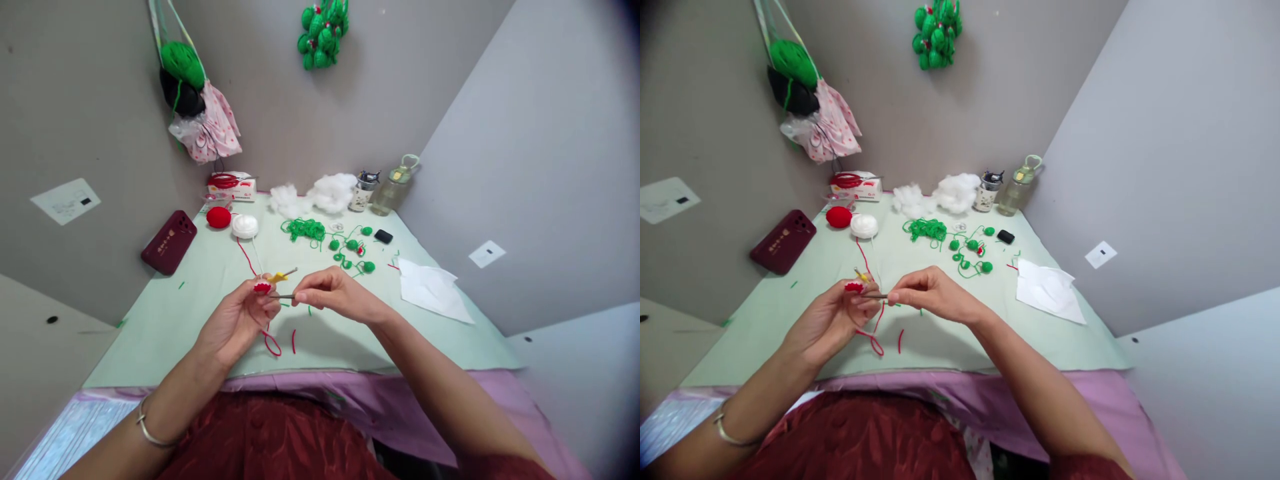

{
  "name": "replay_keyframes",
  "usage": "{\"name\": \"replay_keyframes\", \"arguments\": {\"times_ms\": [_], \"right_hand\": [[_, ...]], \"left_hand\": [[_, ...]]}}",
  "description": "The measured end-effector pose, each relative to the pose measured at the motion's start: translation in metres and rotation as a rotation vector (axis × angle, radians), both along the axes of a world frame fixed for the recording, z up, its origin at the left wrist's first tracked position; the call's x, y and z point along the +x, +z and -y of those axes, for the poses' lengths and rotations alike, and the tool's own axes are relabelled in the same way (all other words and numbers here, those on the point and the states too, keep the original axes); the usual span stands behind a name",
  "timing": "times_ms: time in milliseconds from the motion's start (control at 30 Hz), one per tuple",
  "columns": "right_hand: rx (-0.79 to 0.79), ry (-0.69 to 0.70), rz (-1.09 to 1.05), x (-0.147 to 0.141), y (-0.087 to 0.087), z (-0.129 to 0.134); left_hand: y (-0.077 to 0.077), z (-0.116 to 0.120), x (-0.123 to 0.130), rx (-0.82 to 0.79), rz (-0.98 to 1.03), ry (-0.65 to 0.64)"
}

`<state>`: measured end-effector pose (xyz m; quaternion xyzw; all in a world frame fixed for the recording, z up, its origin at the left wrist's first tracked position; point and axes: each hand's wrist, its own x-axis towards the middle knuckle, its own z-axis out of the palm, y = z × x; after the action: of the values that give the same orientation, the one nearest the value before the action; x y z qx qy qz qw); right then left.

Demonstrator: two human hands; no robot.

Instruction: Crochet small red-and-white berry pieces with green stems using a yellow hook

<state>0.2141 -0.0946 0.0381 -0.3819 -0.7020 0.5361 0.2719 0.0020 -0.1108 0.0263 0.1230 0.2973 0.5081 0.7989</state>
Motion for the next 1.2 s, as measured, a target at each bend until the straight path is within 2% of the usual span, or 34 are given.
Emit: {"name": "replay_keyframes", "arguments": {"times_ms": [67,133,200,267,367,500,600,733,900,967,1100,1200], "right_hand": [[0.075,-0.066,0.132,0.009,-0.009,-0.004],[0.241,-0.286,0.332,0.018,-0.019,-0.007],[0.336,-0.399,0.354,0.021,-0.025,-0.008],[0.397,-0.402,0.31,0.018,-0.027,-0.006],[0.391,-0.326,0.008,0.003,-0.022,0.0],[0.473,-0.406,-0.076,-0.016,-0.02,-0.004],[0.448,-0.51,-0.156,-0.023,-0.025,-0.014],[0.39,-0.535,-0.216,-0.028,-0.036,-0.025],[0.116,-0.604,-0.362,-0.032,-0.051,-0.035],[0.052,-0.624,-0.38,-0.033,-0.056,-0.037],[0.095,-0.617,-0.299,-0.034,-0.059,-0.037],[0.066,-0.641,-0.291,-0.035,-0.059,-0.035]], "left_hand": [[-0.001,-0.005,-0.003,0.045,-0.034,0.004],[-0.003,-0.013,-0.006,0.098,-0.087,0.006],[-0.005,-0.022,-0.007,0.165,-0.156,0.009],[-0.006,-0.031,-0.004,0.248,-0.231,0.005],[-0.007,-0.042,0.004,0.378,-0.327,-0.023],[-0.005,-0.053,0.014,0.499,-0.394,-0.089],[-0.009,-0.062,0.014,0.534,-0.413,-0.139],[-0.021,-0.071,0.009,0.51,-0.436,-0.15],[-0.036,-0.073,0.008,0.436,-0.457,-0.146],[-0.041,-0.074,0.01,0.426,-0.457,-0.152],[-0.053,-0.076,0.014,0.409,-0.482,-0.181],[-0.057,-0.077,0.016,0.38,-0.539,-0.165]]}}
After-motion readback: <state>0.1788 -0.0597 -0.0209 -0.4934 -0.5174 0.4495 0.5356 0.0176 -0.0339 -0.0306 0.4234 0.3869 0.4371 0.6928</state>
